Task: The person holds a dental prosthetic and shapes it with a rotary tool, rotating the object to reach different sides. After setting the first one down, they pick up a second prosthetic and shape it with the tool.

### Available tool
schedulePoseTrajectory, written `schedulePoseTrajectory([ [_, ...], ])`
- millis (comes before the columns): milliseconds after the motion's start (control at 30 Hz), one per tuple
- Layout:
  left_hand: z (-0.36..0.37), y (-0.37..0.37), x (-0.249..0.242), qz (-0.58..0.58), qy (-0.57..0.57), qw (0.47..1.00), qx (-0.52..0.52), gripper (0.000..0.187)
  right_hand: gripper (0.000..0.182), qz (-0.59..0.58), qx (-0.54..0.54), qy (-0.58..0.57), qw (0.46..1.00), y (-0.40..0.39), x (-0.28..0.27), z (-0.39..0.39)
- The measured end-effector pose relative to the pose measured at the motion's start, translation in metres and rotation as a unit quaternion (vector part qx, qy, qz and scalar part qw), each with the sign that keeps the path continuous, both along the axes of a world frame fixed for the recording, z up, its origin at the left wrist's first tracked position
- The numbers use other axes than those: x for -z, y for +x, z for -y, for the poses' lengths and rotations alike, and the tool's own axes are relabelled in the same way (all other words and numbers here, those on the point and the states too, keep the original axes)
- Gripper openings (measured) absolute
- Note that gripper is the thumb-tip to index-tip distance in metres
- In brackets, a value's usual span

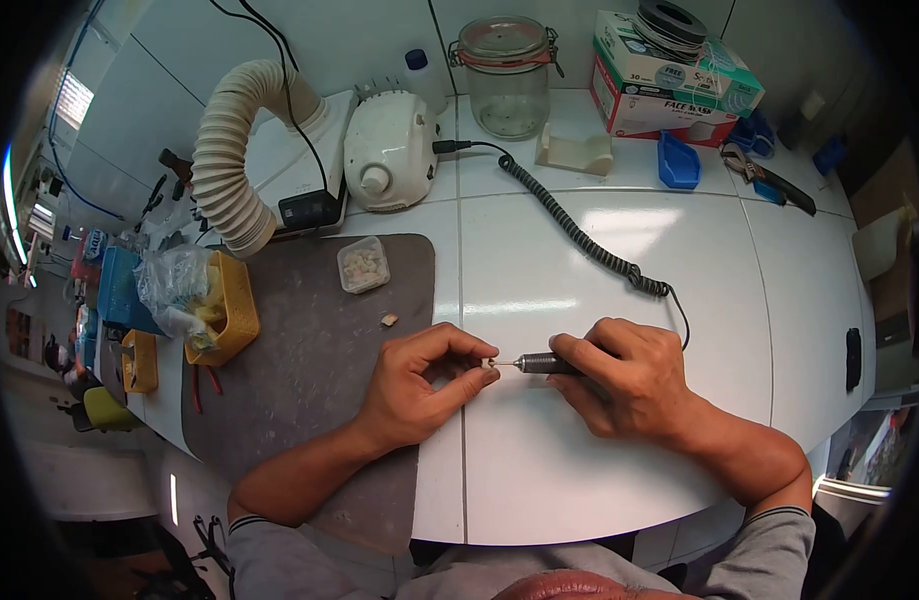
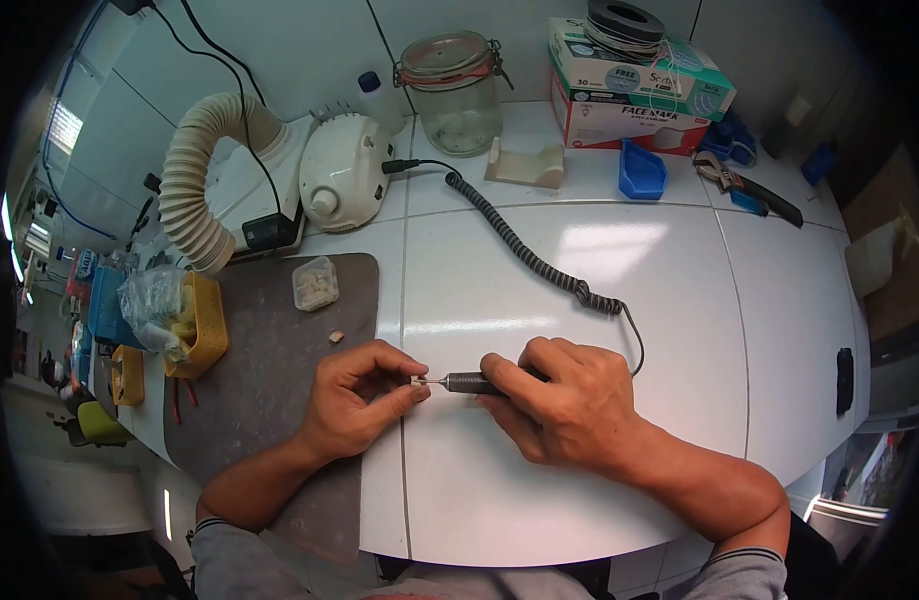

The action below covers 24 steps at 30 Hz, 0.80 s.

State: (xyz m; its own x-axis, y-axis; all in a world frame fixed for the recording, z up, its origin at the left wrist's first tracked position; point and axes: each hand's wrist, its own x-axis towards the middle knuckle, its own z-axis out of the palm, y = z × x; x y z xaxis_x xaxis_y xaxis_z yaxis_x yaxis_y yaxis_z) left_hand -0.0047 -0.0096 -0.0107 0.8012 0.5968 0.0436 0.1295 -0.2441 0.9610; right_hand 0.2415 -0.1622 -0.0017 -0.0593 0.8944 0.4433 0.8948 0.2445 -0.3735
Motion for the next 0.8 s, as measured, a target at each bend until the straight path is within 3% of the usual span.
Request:
schedulePoseTrajectory([
  [800,-0.0016,-0.0005,-0.0060,-0.023,0.001,1.000,0.017,0.021,0.034,-0.007,0.009,-0.008,1.000,0.0000,0.0010,-0.0016],
])
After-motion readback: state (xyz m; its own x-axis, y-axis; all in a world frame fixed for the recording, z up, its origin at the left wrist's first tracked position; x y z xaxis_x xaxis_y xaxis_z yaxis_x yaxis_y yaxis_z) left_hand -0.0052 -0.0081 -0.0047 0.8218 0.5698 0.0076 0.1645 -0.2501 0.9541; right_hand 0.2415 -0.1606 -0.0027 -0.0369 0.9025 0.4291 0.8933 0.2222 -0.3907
